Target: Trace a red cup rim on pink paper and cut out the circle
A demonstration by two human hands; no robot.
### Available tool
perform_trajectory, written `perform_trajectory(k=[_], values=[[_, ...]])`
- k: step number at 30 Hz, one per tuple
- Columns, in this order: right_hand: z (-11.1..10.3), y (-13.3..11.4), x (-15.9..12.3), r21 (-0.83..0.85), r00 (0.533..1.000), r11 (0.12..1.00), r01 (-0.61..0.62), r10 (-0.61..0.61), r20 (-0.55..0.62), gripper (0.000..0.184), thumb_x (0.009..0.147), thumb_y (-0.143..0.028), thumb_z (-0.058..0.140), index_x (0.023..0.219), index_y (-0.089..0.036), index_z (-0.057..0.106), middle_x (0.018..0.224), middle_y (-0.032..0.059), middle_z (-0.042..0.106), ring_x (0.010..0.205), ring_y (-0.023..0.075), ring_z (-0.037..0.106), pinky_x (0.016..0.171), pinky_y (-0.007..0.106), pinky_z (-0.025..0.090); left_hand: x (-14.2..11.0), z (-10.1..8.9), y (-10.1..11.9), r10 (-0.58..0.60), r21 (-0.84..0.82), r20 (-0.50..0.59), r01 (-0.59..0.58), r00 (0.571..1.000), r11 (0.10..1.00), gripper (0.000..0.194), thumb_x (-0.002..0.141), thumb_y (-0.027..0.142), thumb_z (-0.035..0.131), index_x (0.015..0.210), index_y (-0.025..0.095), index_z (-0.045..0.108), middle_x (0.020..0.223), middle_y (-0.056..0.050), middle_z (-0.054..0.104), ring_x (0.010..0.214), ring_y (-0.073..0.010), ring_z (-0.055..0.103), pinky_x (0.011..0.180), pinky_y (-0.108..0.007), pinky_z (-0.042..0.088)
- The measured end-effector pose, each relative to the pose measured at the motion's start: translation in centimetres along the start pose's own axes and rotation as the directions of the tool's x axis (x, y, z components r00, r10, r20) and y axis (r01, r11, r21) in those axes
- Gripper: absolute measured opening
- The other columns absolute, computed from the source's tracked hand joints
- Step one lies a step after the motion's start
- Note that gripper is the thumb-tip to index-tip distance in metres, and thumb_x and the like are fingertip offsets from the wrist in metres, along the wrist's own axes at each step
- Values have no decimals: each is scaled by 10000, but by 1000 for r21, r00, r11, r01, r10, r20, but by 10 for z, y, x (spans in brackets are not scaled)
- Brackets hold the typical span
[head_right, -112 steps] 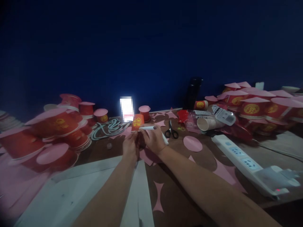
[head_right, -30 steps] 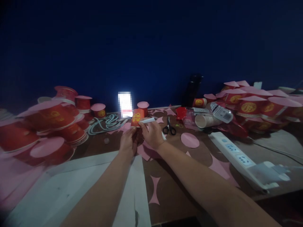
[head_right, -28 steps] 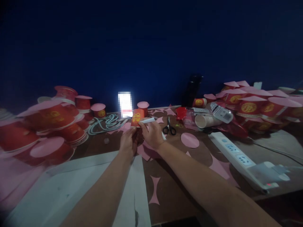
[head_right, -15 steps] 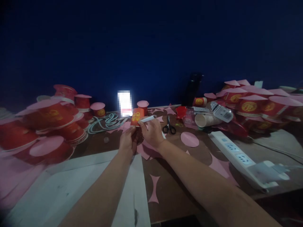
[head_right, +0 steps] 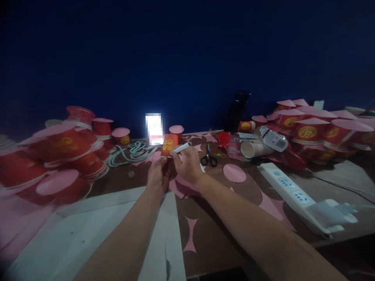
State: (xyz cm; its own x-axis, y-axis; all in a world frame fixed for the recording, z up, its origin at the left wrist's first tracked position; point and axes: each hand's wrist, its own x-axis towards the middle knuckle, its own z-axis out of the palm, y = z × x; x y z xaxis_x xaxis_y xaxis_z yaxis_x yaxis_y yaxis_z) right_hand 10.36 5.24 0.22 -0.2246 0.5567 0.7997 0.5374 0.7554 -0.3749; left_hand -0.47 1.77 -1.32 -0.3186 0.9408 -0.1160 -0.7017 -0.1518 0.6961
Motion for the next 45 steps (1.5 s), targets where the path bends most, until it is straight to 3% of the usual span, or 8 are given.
perform_trajectory(k=[16, 21, 28, 36, 45], values=[[-4, -7, 2, -98, 996, 995, -28, 36, 79, 170, 886, -301, 529, 864, -175, 641, 855, 94, 702, 852, 250, 636, 806, 374, 442, -1, 1, 0, 0, 7, -31, 0, 1000, 1000, 100, 610, 148, 730, 682, 117, 667, 666, -26, 657, 608, -105, 636, 628, -212, 516], [-2, -6, -1, -105, 999, 994, -7, 12, 51, 169, 892, -298, 522, 874, -177, 639, 867, 90, 699, 862, 248, 629, 816, 382, 447, -1, 1, -1, 10, -5, -38, -10, 999, 1000, 120, 628, 167, 739, 702, 114, 660, 706, -38, 669, 631, -114, 650, 649, -226, 524], [2, -7, -9, -12, 998, 999, 52, -52, -21, 105, 903, -264, 522, 945, -208, 600, 954, 85, 680, 943, 239, 607, 870, 405, 465, 0, 2, -1, 42, -50, -31, -44, 999, 998, 141, 615, 173, 755, 674, 114, 641, 671, -20, 656, 599, -93, 634, 622, -189, 503], [4, -6, -9, 121, 999, 993, -6, 11, -39, 98, 903, -255, 524, 956, -214, 595, 959, 77, 671, 948, 217, 611, 874, 389, 491, -2, 3, 2, 32, -55, -10, -32, 999, 998, 161, 615, 184, 766, 701, 119, 646, 696, -35, 677, 625, -121, 657, 635, -225, 514], [4, -7, -8, 136, 998, 989, -57, 62, -30, 111, 896, -268, 527, 925, -197, 607, 934, 81, 665, 927, 221, 606, 859, 375, 491, -2, 2, 2, 38, -67, -23, -40, 999, 997, 145, 607, 165, 761, 693, 113, 656, 691, -43, 686, 617, -118, 656, 639, -220, 523]])
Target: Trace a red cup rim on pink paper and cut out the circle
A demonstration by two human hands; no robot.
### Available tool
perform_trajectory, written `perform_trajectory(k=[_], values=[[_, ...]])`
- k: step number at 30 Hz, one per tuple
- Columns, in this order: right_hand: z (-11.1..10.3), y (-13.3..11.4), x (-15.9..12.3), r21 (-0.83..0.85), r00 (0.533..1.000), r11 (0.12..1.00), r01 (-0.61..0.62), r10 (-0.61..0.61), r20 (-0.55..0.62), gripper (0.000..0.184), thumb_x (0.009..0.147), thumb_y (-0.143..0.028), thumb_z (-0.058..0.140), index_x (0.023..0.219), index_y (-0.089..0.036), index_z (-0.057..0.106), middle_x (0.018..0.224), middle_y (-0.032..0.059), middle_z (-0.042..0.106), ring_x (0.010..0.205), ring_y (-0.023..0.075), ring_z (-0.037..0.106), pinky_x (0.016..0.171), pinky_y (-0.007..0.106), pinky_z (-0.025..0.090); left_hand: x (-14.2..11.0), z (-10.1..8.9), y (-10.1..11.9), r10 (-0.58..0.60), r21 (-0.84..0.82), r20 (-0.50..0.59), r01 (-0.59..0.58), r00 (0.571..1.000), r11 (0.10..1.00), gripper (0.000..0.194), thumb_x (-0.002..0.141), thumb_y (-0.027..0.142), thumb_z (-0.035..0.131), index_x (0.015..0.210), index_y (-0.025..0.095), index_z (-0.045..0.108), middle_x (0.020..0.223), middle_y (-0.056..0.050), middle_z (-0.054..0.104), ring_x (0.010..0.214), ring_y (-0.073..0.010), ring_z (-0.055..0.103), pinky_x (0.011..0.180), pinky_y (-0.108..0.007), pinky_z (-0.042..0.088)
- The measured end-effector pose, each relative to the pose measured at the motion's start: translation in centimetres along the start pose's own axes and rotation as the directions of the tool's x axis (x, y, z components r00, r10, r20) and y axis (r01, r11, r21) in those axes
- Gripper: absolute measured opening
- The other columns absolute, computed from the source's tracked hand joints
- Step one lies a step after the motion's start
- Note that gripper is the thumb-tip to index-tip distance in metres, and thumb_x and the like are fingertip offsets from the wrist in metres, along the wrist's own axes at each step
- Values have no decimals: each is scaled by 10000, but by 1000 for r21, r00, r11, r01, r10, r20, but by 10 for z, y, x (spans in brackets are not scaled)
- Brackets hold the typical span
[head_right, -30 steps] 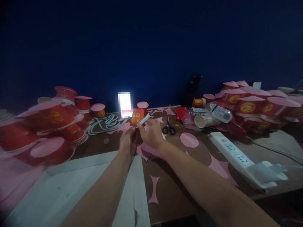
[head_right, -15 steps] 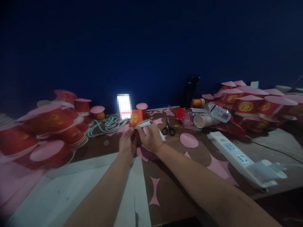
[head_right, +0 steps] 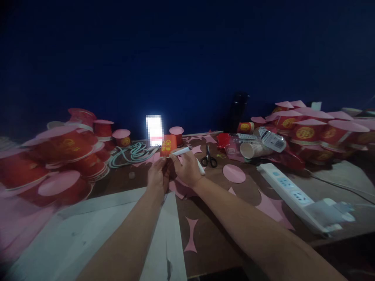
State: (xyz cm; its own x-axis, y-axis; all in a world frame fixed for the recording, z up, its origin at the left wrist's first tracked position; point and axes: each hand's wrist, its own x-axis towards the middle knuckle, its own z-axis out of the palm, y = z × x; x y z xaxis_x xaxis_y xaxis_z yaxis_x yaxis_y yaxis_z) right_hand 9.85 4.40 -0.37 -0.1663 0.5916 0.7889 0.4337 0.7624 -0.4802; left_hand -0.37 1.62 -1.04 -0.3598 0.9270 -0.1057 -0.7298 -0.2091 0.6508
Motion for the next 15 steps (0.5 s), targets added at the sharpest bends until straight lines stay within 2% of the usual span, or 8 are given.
perform_trajectory(k=[6, 15], values=[[0, -1, 1, 38, 1000, 999, 20, -19, -13, 114, 901, -269, 522, 933, -207, 612, 960, 77, 673, 975, 220, 604, 907, 387, 480, 3, -3, -2, -2, -2, 20, 2, 1000, 1000, 159, 597, 181, 764, 699, 116, 662, 686, -41, 686, 598, -126, 652, 607, -227, 518], [-1, 0, 0, 13, 1000, 1000, -18, 18, -2, 159, 907, -299, 518, 949, -196, 631, 947, 77, 683, 926, 216, 621, 869, 367, 487, 2, -2, -1, -5, 5, 17, 5, 1000, 1000, 164, 603, 191, 762, 711, 113, 666, 691, -43, 689, 626, -131, 661, 655, -241, 528]])
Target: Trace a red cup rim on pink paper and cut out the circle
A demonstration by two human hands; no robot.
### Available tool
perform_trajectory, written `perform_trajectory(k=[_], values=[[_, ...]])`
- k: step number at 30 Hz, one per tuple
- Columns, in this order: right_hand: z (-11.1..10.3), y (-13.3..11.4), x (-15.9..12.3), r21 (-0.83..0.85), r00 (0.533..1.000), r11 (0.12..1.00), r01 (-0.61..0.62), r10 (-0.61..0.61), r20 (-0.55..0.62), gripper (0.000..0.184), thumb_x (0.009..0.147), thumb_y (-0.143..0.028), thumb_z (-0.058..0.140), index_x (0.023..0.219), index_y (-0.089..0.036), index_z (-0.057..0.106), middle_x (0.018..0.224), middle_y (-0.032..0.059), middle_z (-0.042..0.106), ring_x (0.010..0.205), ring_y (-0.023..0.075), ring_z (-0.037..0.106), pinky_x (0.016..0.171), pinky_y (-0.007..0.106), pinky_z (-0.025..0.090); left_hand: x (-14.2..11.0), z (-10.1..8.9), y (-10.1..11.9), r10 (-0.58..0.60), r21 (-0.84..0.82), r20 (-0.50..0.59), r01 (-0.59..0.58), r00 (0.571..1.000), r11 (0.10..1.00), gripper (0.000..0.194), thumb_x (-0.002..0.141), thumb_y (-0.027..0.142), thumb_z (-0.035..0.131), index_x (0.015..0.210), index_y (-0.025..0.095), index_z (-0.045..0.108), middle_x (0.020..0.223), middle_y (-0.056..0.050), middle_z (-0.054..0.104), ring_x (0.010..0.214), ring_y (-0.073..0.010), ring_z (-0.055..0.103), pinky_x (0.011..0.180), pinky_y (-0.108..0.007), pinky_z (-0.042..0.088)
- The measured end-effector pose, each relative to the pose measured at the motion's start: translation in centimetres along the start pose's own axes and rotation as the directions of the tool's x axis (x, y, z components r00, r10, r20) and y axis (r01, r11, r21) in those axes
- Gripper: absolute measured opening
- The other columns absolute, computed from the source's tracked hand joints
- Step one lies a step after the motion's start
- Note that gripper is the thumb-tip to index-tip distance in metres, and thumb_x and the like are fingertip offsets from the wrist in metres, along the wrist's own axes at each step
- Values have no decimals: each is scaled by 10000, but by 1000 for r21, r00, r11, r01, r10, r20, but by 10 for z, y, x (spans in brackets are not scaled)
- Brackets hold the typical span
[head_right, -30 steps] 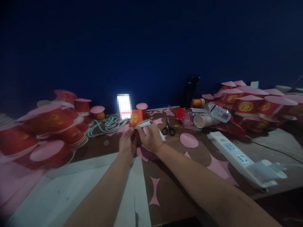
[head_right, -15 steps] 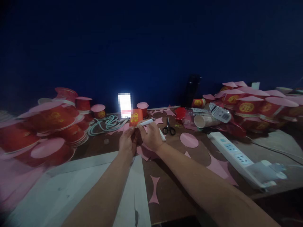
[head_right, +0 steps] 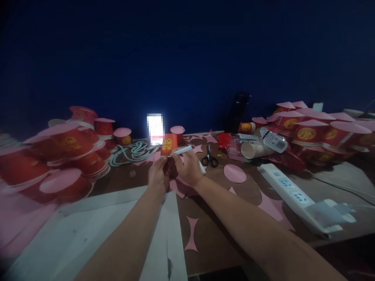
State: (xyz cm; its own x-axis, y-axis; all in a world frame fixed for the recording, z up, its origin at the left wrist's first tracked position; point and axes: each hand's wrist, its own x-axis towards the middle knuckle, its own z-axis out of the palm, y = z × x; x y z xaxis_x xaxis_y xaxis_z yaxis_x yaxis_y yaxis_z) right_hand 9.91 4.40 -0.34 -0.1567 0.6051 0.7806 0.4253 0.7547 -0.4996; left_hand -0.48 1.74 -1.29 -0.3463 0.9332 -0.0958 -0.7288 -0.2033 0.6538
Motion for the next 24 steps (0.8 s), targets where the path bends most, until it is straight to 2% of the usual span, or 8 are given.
perform_trajectory(k=[6, 11, 24], values=[[-1, -1, 1, -21, 1000, 1000, -3, 3, 0, 171, 908, -294, 507, 949, -190, 637, 954, 81, 691, 951, 225, 622, 888, 371, 475, 1, 1, 1, 3, 21, 3, -3, 1000, 1000, 175, 580, 198, 766, 692, 112, 662, 685, -49, 687, 620, -140, 662, 626, -238, 521], [-1, 0, 2, -32, 1000, 999, -11, 11, -6, 172, 911, -299, 502, 932, -193, 635, 939, 77, 690, 928, 221, 626, 877, 362, 471, -2, 5, 3, -9, 18, -43, 9, 999, 1000, 172, 544, 164, 770, 661, 108, 657, 648, -38, 674, 589, -128, 647, 611, -233, 516], [-1, 1, 4, -65, 999, 997, -37, 37, -2, 212, 921, -322, 475, 925, -187, 638, 942, 87, 690, 920, 218, 621, 859, 339, 465, -4, 8, 6, -26, 17, -56, 27, 998, 1000, 132, 591, 140, 748, 669, 108, 646, 650, -41, 669, 593, -124, 644, 622, -237, 509]])
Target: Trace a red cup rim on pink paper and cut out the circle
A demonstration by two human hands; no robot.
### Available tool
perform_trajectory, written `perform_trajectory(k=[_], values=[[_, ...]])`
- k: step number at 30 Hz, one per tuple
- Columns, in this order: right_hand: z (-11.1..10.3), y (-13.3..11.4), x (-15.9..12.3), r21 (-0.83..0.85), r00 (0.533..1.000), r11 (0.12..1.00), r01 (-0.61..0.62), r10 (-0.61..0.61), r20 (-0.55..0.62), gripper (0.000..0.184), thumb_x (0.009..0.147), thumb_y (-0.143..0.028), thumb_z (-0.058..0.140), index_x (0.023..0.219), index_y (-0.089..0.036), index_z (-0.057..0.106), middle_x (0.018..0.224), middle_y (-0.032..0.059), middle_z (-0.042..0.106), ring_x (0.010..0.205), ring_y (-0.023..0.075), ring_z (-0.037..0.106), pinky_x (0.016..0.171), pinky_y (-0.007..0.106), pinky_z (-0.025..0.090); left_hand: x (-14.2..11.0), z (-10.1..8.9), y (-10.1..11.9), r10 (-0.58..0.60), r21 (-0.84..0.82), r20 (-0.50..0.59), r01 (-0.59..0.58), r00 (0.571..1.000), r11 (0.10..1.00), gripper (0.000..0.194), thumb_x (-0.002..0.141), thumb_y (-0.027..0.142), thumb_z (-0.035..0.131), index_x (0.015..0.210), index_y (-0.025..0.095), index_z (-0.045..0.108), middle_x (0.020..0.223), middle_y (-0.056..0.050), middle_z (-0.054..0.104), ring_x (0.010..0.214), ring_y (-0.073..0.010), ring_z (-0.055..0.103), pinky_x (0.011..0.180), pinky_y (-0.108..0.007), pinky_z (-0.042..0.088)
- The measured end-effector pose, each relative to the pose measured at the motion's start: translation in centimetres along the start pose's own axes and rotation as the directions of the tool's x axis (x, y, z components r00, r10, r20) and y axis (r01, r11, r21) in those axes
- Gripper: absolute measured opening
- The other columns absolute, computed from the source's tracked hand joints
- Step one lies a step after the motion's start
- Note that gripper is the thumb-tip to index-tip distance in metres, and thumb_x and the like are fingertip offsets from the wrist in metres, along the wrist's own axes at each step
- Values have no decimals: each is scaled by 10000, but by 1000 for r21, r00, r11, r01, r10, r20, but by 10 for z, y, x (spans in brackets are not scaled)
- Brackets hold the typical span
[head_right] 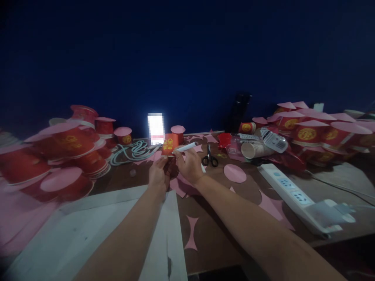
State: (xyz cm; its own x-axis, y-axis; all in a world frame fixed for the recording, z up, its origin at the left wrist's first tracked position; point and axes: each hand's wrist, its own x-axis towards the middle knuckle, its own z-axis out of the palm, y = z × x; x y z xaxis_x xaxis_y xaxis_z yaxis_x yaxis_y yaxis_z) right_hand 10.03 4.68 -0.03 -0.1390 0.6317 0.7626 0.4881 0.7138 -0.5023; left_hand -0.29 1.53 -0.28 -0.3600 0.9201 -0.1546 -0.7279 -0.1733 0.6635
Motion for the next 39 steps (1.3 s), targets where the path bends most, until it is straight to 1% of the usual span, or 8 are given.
perform_trajectory(k=[7, 10, 16, 23, 26, 31, 36, 39], values=[[0, -1, 0, -2, 999, 999, -42, 42, -4, 240, 923, -347, 467, 918, -182, 641, 946, 91, 690, 903, 225, 623, 845, 346, 466, -1, 0, 1, -16, 31, 2, 16, 1000, 999, 139, 592, 157, 744, 678, 112, 644, 642, -48, 675, 616, -145, 659, 612, -242, 512], [0, -1, 0, -4, 998, 998, -61, 61, -13, 231, 921, -347, 467, 922, -194, 640, 947, 87, 692, 907, 229, 624, 844, 350, 468, -1, 0, 0, -11, 28, 14, 10, 1000, 1000, 146, 596, 157, 742, 696, 110, 647, 653, -51, 681, 619, -148, 663, 611, -242, 514], [1, -1, 0, 3, 997, 997, -81, 81, -16, 241, 925, -349, 456, 915, -191, 638, 948, 98, 688, 906, 235, 629, 841, 364, 478, 1, -1, -1, -5, 20, 1, 5, 1000, 1000, 135, 614, 138, 730, 714, 103, 647, 673, -56, 683, 630, -153, 671, 627, -253, 515], [1, 0, 0, 13, 997, 997, -70, 71, -16, 233, 929, -336, 454, 935, -184, 630, 958, 98, 681, 910, 231, 624, 836, 354, 479, 1, -2, -2, -16, 25, 20, 15, 1000, 1000, 135, 613, 148, 723, 719, 110, 648, 658, -51, 679, 631, -156, 669, 629, -257, 513], [1, 1, 0, 11, 998, 998, -64, 64, -11, 234, 929, -333, 453, 940, -184, 632, 952, 96, 682, 903, 232, 623, 831, 358, 480, 1, -3, -1, -19, 17, 8, 19, 1000, 1000, 139, 607, 147, 724, 711, 108, 640, 657, -53, 678, 626, -155, 668, 620, -251, 509], [0, 1, 0, -27, 999, 998, -50, 50, -5, 230, 927, -339, 458, 938, -190, 632, 958, 94, 686, 899, 236, 620, 828, 365, 477, 1, -4, -1, -57, 24, 1, 57, 998, 998, 174, 602, 176, 736, 727, 112, 634, 669, -54, 678, 651, -165, 675, 618, -255, 509], [-1, -1, 2, -63, 999, 997, -35, 35, -6, 234, 927, -342, 454, 910, -191, 634, 923, 95, 688, 888, 242, 619, 821, 364, 473, 2, -4, -1, -28, 25, 4, 28, 1000, 999, 160, 601, 168, 731, 714, 112, 633, 674, -51, 679, 625, -148, 666, 617, -247, 510], [-3, -1, 3, -65, 999, 997, -45, 45, 5, 234, 924, -349, 461, 900, -195, 635, 922, 93, 685, 891, 238, 620, 816, 353, 476, 3, -5, -2, -48, 36, -3, 48, 999, 998, 151, 618, 182, 719, 724, 114, 635, 669, -54, 676, 638, -158, 671, 610, -252, 511]])
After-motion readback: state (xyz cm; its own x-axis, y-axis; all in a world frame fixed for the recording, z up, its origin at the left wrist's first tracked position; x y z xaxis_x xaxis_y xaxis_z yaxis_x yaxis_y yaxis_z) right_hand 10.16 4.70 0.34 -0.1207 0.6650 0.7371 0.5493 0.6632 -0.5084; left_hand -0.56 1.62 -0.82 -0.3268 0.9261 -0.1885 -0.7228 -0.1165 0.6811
